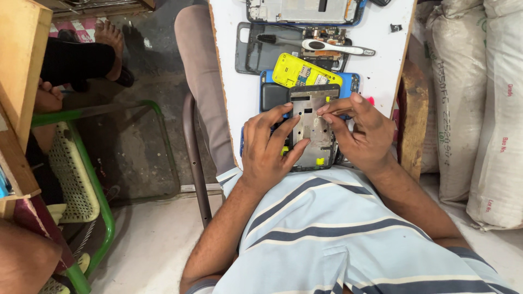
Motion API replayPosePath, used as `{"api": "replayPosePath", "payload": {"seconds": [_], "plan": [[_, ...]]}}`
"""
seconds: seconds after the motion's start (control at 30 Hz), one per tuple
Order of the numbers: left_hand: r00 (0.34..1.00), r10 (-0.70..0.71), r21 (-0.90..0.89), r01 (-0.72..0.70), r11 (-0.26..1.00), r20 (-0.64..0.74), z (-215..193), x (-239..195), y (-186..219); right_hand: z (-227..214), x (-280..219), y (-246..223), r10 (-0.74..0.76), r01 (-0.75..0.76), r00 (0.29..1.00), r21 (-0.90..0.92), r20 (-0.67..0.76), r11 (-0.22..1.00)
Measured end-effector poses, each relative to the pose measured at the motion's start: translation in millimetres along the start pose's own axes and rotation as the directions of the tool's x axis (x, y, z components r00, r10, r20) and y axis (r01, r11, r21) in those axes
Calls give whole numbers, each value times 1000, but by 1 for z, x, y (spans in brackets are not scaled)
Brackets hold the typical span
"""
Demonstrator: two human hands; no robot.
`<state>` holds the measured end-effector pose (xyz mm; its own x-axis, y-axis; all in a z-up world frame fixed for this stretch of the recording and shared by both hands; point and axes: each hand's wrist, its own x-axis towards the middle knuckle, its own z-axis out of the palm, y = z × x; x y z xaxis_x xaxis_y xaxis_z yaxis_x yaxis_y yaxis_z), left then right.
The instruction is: The person uses a screwdriver to remove screws from a disassembled mobile phone chassis. They then use a green pen to mark specific points on the metal frame while holding the device steady.
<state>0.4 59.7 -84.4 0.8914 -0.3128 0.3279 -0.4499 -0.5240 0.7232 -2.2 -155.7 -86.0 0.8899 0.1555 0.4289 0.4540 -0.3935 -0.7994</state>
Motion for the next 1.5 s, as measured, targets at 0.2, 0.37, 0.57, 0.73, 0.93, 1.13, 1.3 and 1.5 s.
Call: {"api": "replayPosePath", "payload": {"seconds": [0.2,0.37,0.57,0.73,0.93,1.13,1.3,1.5], "plan": [[1000,0,8,0,1000,-12,1,0,1,1,4,-4,-27,27,1000,-94,5,995],[1000,9,33,-9,999,-9,1,2,3,-4,9,-7,-107,107,994,-156,13,982],[1000,-2,48,2,999,-10,3,3,6,-2,4,0,26,-26,1000,14,0,1000],[1000,-13,47,13,999,-7,5,4,8,-6,0,8,95,-99,995,126,39,987],[1000,0,55,1,998,-20,6,5,10,-8,-1,15,58,-63,998,157,39,986],[1000,-9,22,9,1000,-1,4,9,13,2,-9,22,93,-58,992,354,-83,934],[1000,-10,39,10,999,1,5,7,12,5,-15,28,81,-47,993,346,-86,937],[1000,-8,33,8,999,1,6,7,12,5,-12,24,71,-40,995,366,-72,930]]}}
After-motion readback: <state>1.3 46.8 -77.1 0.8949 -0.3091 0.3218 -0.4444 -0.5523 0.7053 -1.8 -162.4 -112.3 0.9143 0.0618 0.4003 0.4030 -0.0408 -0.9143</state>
